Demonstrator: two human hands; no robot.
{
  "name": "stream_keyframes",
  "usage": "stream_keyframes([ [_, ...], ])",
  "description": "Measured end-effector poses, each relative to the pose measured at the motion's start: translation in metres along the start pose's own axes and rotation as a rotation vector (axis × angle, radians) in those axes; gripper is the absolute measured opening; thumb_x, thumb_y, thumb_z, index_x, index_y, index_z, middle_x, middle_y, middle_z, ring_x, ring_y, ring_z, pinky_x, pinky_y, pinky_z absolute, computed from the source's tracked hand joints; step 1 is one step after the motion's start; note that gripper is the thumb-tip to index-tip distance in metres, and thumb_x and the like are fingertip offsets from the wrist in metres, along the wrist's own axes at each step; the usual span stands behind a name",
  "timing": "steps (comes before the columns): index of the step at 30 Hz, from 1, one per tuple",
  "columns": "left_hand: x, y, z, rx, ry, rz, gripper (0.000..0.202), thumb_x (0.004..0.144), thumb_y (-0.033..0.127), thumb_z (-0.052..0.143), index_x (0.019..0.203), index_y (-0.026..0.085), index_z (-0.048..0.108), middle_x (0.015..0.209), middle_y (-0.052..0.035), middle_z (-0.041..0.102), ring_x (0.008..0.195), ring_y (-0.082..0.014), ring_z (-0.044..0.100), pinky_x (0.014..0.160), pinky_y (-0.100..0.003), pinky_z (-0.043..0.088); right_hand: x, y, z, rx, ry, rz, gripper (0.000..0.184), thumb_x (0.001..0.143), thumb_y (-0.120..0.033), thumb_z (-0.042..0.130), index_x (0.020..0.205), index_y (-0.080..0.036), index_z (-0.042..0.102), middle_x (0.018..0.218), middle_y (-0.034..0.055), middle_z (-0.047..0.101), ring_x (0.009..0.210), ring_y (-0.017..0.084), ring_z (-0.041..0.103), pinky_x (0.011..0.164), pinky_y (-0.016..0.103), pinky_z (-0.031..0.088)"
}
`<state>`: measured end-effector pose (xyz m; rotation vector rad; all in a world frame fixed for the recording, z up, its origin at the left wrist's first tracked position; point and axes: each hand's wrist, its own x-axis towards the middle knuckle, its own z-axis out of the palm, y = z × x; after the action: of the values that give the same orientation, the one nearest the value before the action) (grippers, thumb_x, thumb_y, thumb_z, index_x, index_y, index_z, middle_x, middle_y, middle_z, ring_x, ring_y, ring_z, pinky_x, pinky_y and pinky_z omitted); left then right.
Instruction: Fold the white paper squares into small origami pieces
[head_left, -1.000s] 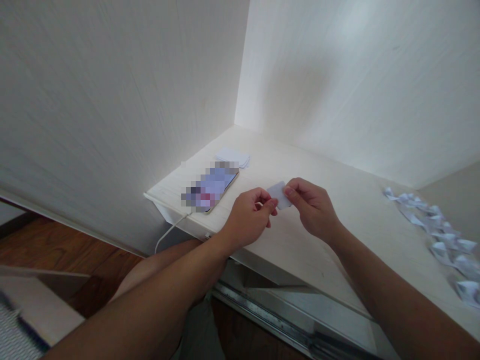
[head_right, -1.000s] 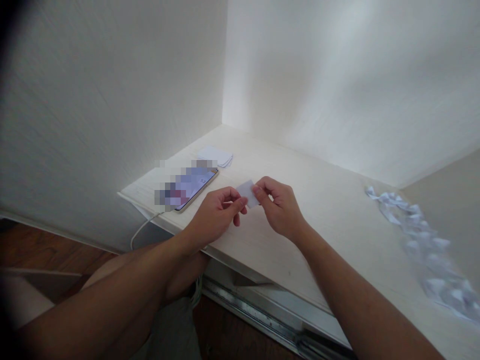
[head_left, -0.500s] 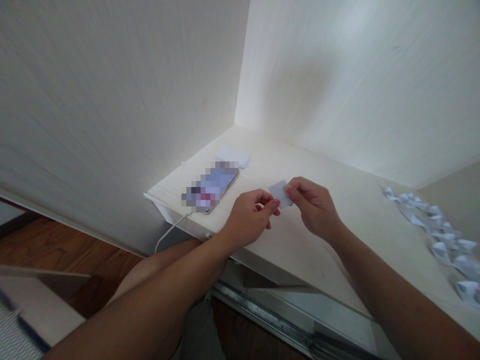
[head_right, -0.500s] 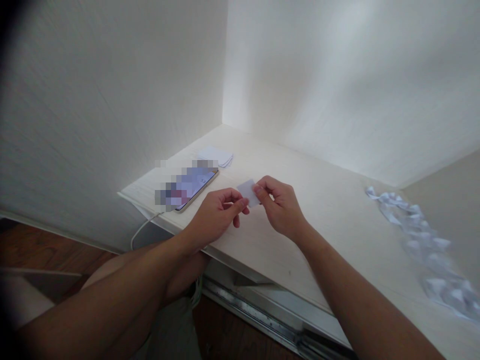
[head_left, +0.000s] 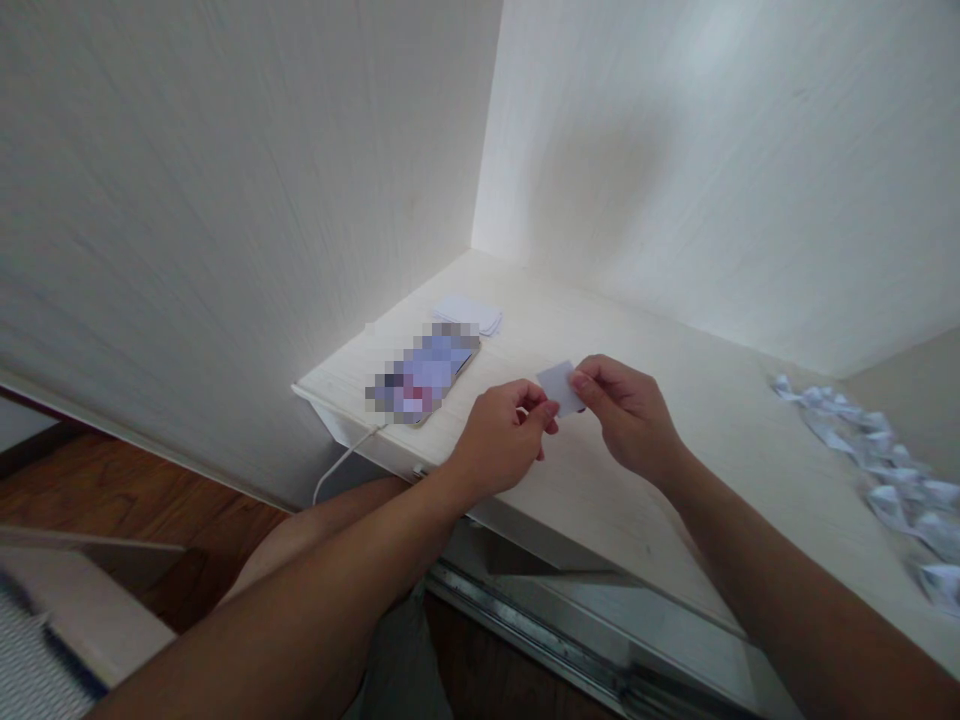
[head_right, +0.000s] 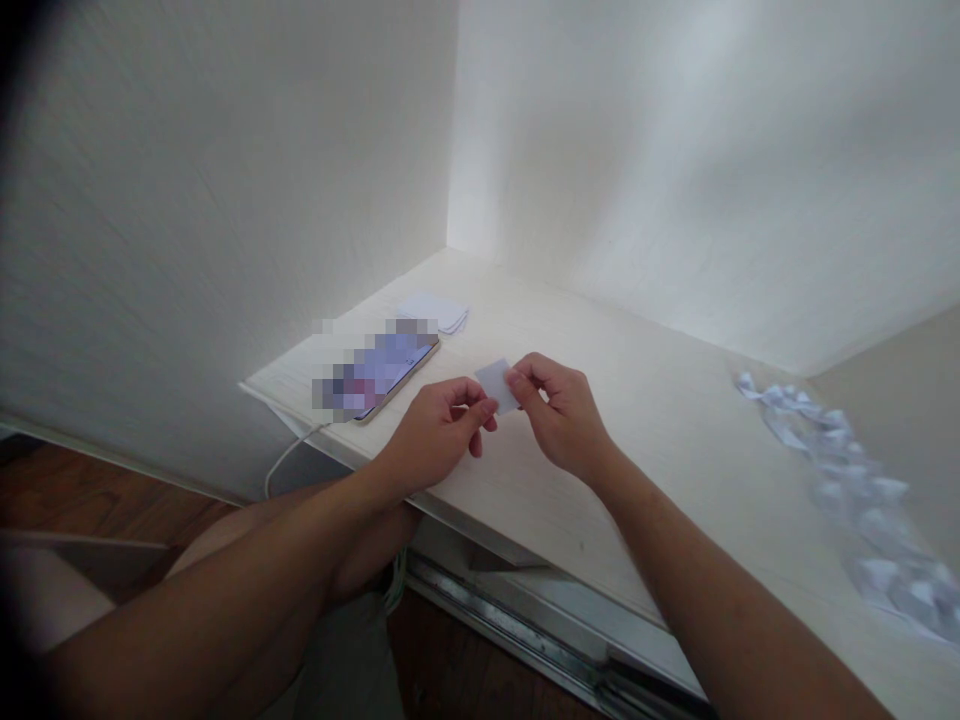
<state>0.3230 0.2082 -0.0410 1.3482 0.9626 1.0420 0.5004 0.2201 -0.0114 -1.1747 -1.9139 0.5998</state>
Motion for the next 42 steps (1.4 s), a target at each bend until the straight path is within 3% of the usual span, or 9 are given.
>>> stream_keyframes([
  [5, -0.0014, -0.0011, 0.0009, 0.015, -0.028, 0.021, 0.015, 0.095, 0.025, 0.063, 0.083, 0.016, 0.063, 0.077, 0.0, 0.071, 0.048, -0.0071, 0.06, 0.048, -0.021, 0.043, 0.0003, 0.0005, -0.0003, -0.001, 0.021, -0.001, 0.037, 0.1, -0.048, 0.058, 0.074, -0.021, 0.058, 0.066, -0.0015, 0.053, 0.063, 0.015, 0.047, 0.063, 0.031, 0.036],
  [10, -0.0028, -0.0016, 0.0018, 0.088, -0.004, 0.038, 0.019, 0.095, 0.022, 0.061, 0.077, 0.016, 0.061, 0.068, 0.0018, 0.068, 0.048, -0.0076, 0.058, 0.049, -0.021, 0.041, 0.0017, 0.0006, 0.0005, 0.015, 0.007, 0.014, 0.039, 0.1, -0.05, 0.058, 0.075, -0.021, 0.059, 0.067, -0.001, 0.054, 0.064, 0.015, 0.048, 0.063, 0.031, 0.038],
  [16, -0.0017, -0.0014, 0.0011, 0.046, -0.046, 0.039, 0.016, 0.096, 0.026, 0.062, 0.082, 0.016, 0.063, 0.079, -0.0002, 0.072, 0.05, -0.008, 0.061, 0.05, -0.022, 0.043, 0.001, 0.0018, -0.0004, 0.003, 0.023, 0.014, 0.039, 0.1, -0.051, 0.057, 0.075, -0.021, 0.059, 0.067, -0.0009, 0.054, 0.064, 0.016, 0.049, 0.063, 0.032, 0.038],
  [24, -0.0037, 0.0001, 0.0019, 0.166, -0.008, 0.066, 0.017, 0.096, 0.023, 0.06, 0.08, 0.017, 0.061, 0.071, 0.002, 0.068, 0.053, -0.0103, 0.063, 0.054, -0.025, 0.043, 0.0004, -0.0004, 0.0006, 0.004, 0.016, 0.007, 0.037, 0.1, -0.048, 0.058, 0.074, -0.021, 0.058, 0.067, -0.0011, 0.054, 0.064, 0.016, 0.048, 0.063, 0.032, 0.038],
  [29, -0.0042, -0.0014, 0.0027, 0.134, -0.047, 0.091, 0.015, 0.095, 0.022, 0.061, 0.081, 0.017, 0.062, 0.072, 0.002, 0.069, 0.053, -0.0098, 0.062, 0.055, -0.024, 0.044, 0.0001, -0.0001, 0.0006, 0.021, 0.032, -0.001, 0.036, 0.1, -0.045, 0.058, 0.074, -0.021, 0.058, 0.066, -0.0014, 0.054, 0.064, 0.015, 0.048, 0.062, 0.032, 0.037],
  [34, -0.0031, -0.0009, 0.0034, 0.059, -0.014, -0.002, 0.016, 0.091, 0.019, 0.065, 0.075, 0.017, 0.061, 0.064, 0.0026, 0.065, 0.052, -0.0108, 0.063, 0.052, -0.023, 0.044, 0.0002, -0.0016, 0.0023, 0.043, 0.025, -0.003, 0.034, 0.1, -0.043, 0.059, 0.074, -0.021, 0.059, 0.067, -0.0015, 0.054, 0.064, 0.015, 0.048, 0.062, 0.031, 0.038],
  [42, -0.0009, 0.0011, 0.0012, -0.054, -0.058, -0.004, 0.016, 0.088, 0.019, 0.069, 0.074, 0.016, 0.062, 0.067, 0.001, 0.067, 0.049, -0.0085, 0.059, 0.05, -0.021, 0.043, 0.0023, -0.0058, 0.0009, 0.072, 0.048, 0.013, 0.04, 0.097, -0.05, 0.063, 0.071, -0.021, 0.058, 0.063, -0.0024, 0.052, 0.061, 0.014, 0.046, 0.058, 0.03, 0.035],
])
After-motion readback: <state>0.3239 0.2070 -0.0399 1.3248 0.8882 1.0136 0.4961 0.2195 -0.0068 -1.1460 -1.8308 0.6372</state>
